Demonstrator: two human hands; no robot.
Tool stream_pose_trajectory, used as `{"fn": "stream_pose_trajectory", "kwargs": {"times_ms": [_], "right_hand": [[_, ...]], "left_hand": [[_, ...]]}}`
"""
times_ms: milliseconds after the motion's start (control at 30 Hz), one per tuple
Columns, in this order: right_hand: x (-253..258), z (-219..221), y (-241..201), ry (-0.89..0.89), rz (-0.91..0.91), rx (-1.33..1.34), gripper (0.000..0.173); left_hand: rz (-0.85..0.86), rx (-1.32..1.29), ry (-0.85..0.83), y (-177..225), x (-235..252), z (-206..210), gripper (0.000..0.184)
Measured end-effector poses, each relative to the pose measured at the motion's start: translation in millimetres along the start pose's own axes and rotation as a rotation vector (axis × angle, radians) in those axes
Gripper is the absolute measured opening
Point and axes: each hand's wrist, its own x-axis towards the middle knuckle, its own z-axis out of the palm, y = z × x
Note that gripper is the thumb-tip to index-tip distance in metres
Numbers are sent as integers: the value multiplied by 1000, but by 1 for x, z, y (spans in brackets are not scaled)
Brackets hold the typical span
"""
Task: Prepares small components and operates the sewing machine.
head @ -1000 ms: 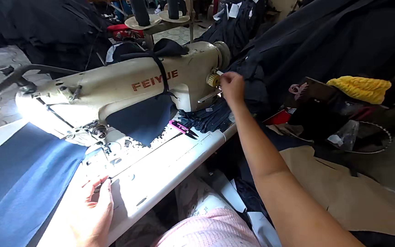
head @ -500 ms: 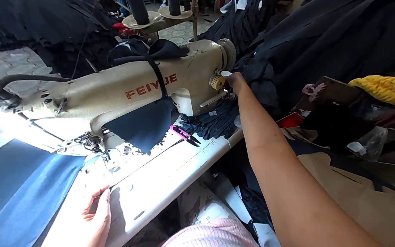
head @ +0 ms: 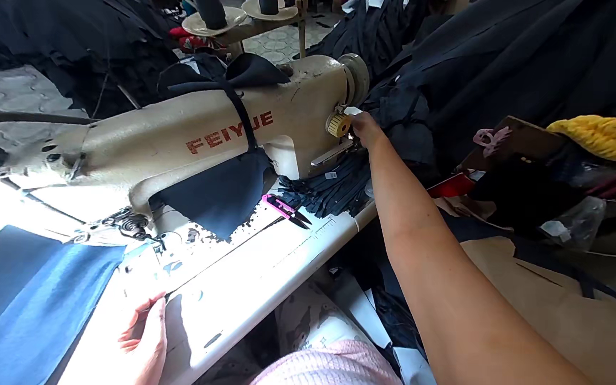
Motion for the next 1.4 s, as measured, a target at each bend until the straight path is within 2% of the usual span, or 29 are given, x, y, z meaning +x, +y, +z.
{"fn": "stream_pose_trajectory", "kwargs": {"times_ms": [133, 233, 367, 533, 833, 1033, 1133, 1233, 1300, 1400], "right_hand": [[8, 0, 6, -43, -44, -59, 47], [12, 10, 8, 57, -46, -23, 42], [7, 14, 3, 93, -16, -41, 42], [5, 12, -6, 64, 107, -5, 38], [0, 18, -9, 132, 72, 112, 39], [3, 23, -8, 127, 5, -132, 36], [-1, 13, -9, 209, 98, 33, 37], [8, -4, -26, 207, 11, 101, 37], [11, -6, -23, 145, 34, 98, 37], [7, -9, -29, 233, 70, 173, 34]], "left_hand": [[-2, -21, 7, -2, 0, 2, 23], [9, -27, 10, -2, 1, 3, 23], [21, -14, 10, -4, -1, 1, 24], [42, -3, 3, -5, 0, 0, 25], [87, -77, 43, -12, -1, 3, 22], [83, -138, 39, -9, -3, 4, 22], [82, -105, 40, -13, -7, 4, 23], [91, -120, 19, -13, -2, 8, 22], [80, -141, -17, -15, -3, 9, 22], [64, -143, -5, -10, -2, 7, 22]]}}
